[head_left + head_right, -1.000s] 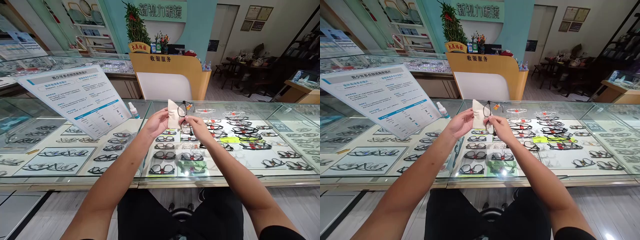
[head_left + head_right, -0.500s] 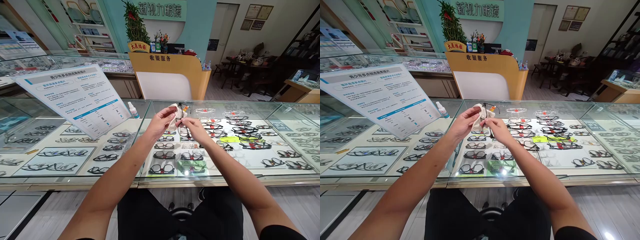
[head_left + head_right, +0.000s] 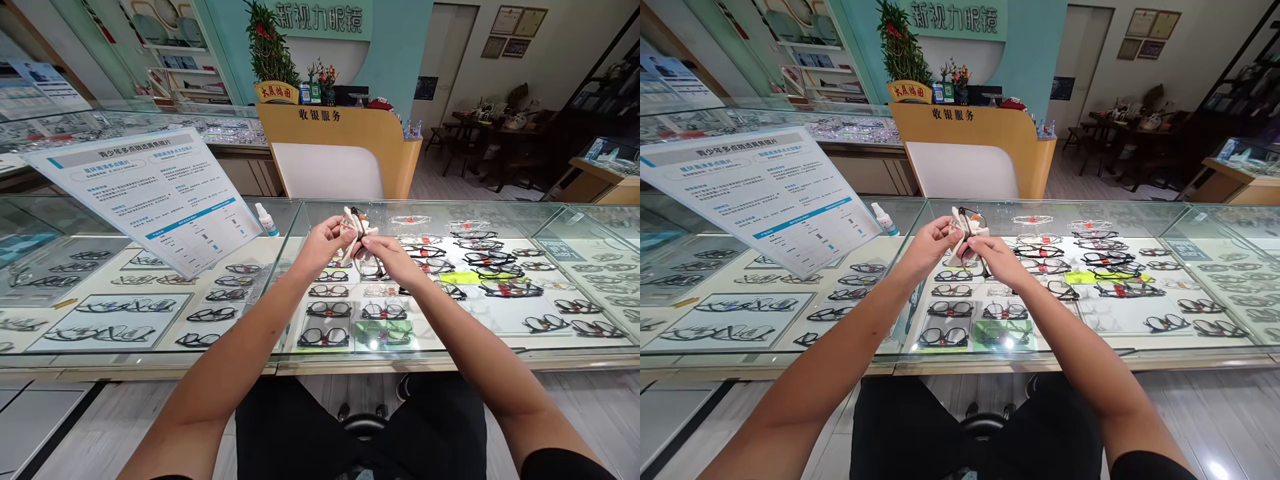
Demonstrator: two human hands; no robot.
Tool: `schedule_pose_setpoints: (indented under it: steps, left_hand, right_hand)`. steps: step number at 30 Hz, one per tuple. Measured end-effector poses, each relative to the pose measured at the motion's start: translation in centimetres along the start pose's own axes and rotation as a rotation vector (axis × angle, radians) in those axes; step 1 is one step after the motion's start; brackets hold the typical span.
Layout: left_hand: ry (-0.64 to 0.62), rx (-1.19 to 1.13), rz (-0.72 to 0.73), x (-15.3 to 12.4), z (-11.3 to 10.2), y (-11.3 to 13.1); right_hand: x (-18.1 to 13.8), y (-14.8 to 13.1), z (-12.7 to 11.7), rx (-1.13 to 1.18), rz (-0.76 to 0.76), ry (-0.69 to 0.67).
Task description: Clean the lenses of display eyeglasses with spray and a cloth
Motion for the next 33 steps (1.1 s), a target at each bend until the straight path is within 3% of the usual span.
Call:
schedule_pose_setpoints:
  steps: [7, 19, 25, 33]
  left_hand:
    - [-0.033, 0.062, -0.094, -0.3, 0.1, -0.8]
    - [0.105, 0.181, -0.015, -1.0, -0.2, 0.2]
    - [0.051, 0.064, -0.046, -0.5, -0.6, -0.4]
    - [0.073, 0.000, -0.013, -0.5, -0.2, 0.0]
  right_hand:
    - [0.2, 1.3, 0.5, 0.118, 0.039, -0.075]
    - [-0.3, 1.1, 1.2, 0.014, 0.103, -0.121]
    - [-0.3, 1.0, 0.6, 0.063, 0.135, -0.030]
    - [-0.1, 0.0, 0.2, -0.022, 0.031, -0.038]
Point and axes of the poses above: each hand's wrist, its own x-axis towards the middle knuckle, its own z-axis out of the palm, y = z × x, the point moved 8 cm from there along x, towards the middle knuckle, and after that the axes turned 1 degree about x, right-handed, at the moved point
